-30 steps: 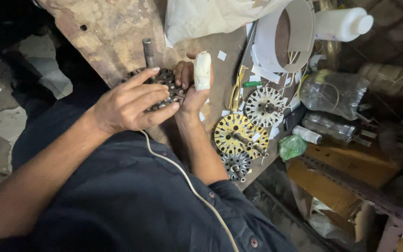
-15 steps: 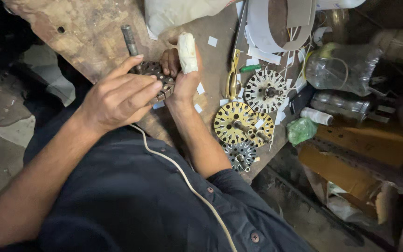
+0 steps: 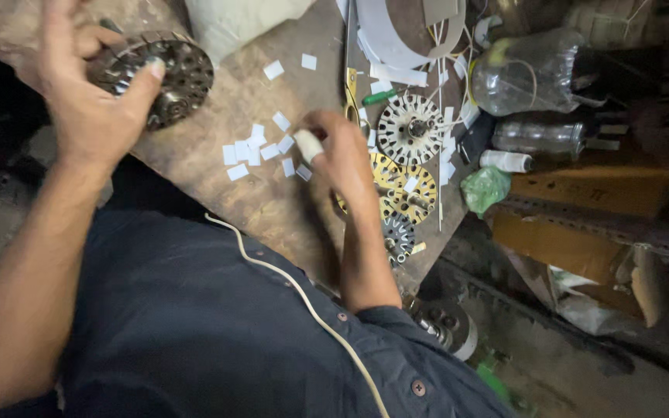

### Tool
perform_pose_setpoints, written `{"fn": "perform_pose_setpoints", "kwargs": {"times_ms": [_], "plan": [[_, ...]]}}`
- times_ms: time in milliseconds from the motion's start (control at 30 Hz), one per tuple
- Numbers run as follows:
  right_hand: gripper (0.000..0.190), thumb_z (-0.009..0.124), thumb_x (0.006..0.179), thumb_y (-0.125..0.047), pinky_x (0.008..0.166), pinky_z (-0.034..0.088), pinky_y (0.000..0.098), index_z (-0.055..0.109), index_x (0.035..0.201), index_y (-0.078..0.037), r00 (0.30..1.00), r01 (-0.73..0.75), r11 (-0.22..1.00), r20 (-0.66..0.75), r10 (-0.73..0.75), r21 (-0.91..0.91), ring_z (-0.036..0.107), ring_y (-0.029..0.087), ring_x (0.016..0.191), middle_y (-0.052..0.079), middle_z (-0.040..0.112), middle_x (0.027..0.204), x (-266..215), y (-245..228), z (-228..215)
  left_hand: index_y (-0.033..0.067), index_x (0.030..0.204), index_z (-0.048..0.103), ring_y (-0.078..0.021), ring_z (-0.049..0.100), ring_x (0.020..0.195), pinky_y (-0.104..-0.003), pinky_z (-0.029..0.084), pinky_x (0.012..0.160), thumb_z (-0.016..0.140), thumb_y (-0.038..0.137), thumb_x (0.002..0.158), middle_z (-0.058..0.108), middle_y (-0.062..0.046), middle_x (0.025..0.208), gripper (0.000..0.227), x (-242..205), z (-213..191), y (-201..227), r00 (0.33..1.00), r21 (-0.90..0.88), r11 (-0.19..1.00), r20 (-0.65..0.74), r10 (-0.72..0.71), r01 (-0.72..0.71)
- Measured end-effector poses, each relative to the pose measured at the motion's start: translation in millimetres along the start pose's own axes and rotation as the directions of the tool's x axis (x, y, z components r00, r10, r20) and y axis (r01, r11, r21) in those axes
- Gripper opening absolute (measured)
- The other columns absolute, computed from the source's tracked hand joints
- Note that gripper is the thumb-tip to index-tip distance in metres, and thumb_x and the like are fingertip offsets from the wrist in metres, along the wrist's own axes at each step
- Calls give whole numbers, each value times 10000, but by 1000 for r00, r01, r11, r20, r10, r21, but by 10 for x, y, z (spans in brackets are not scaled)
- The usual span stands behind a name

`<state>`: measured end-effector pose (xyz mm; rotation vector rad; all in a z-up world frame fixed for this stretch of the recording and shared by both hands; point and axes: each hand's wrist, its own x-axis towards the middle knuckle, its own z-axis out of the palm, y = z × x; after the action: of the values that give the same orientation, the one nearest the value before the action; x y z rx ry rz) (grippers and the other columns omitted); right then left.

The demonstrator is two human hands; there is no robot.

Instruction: The person cuts small white rectangular pieces from a roll using scissors and inserts them into the slots of a circular metal motor stator. The person handles the stator and the white pieces repeatedly, placing them into the slots one by one.

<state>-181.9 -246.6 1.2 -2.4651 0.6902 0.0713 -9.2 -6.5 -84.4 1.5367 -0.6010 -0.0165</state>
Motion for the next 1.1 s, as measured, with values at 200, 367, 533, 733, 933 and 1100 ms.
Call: {"fn": "perform_pose_setpoints", "kwargs": {"times_ms": [200, 367, 533, 733, 933, 1100], "plan": [[266, 740, 712, -15, 810, 519, 447, 755, 976, -39, 986, 137, 985, -77, -145, -104, 680, 386, 913, 181, 709, 933, -85, 57, 245, -10, 1360, 567, -225, 653, 1038, -331, 540, 936, 781, 30, 932, 671, -143, 1171, 481, 144, -55, 70, 991, 41, 996, 112, 70, -75], [210, 775, 744, -46, 803, 556, 392, 762, 953, -30, 984, 129, 991, -118, -134, -45, 726, 330, 891, 163, 740, 952, -66, 239, 278, -5, 1278, 662, -227, 699, 1057, -351, 530, 948, 757, 202, 1018, 715, -136, 1144, 346, 343, -129, 76, 957, 60, 997, 290, 20, -39], [228, 812, 767, -15, 799, 595, 297, 772, 990, 2, 971, 191, 923, -205, -126, 334, 749, 217, 923, 116, 744, 1064, 28, 153, 238, 16, 1194, 710, -218, 734, 995, -353, 548, 904, 656, 226, 1050, 749, -127, 1069, 261, 254, -12, 138, 982, 64, 989, 126, -139, 131], [285, 870, 792, -22, 902, 553, 274, 777, 1060, 11, 957, 289, 660, -211, -198, 693, 689, 166, 1042, 85, 704, 1168, 267, -202, 553, -34, 1275, 613, -307, 632, 1181, -389, 479, 1059, 547, 176, 1113, 656, -188, 1250, 273, -70, 232, 215, 989, 38, 997, -132, -60, 66], [292, 854, 783, 15, 966, 547, 302, 777, 1065, 10, 907, 420, 547, -319, -275, 724, 687, 180, 1086, 104, 722, 1192, 542, -564, 913, -26, 1230, 650, -371, 572, 1281, -416, 454, 1129, 470, -19, 1002, 537, -223, 1356, 290, 72, 54, 318, 993, 87, 990, 51, 105, -109], [177, 826, 842, 47, 955, 543, 316, 777, 1012, 33, 905, 425, 445, -388, -177, 788, 684, 187, 1045, 133, 737, 1155, 613, -623, 1110, -10, 1154, 658, -357, 585, 1239, -410, 458, 1090, 464, -73, 949, 539, -223, 1335, 289, 142, 23, 337, 990, 36, 996, 116, 78, -83]]}}
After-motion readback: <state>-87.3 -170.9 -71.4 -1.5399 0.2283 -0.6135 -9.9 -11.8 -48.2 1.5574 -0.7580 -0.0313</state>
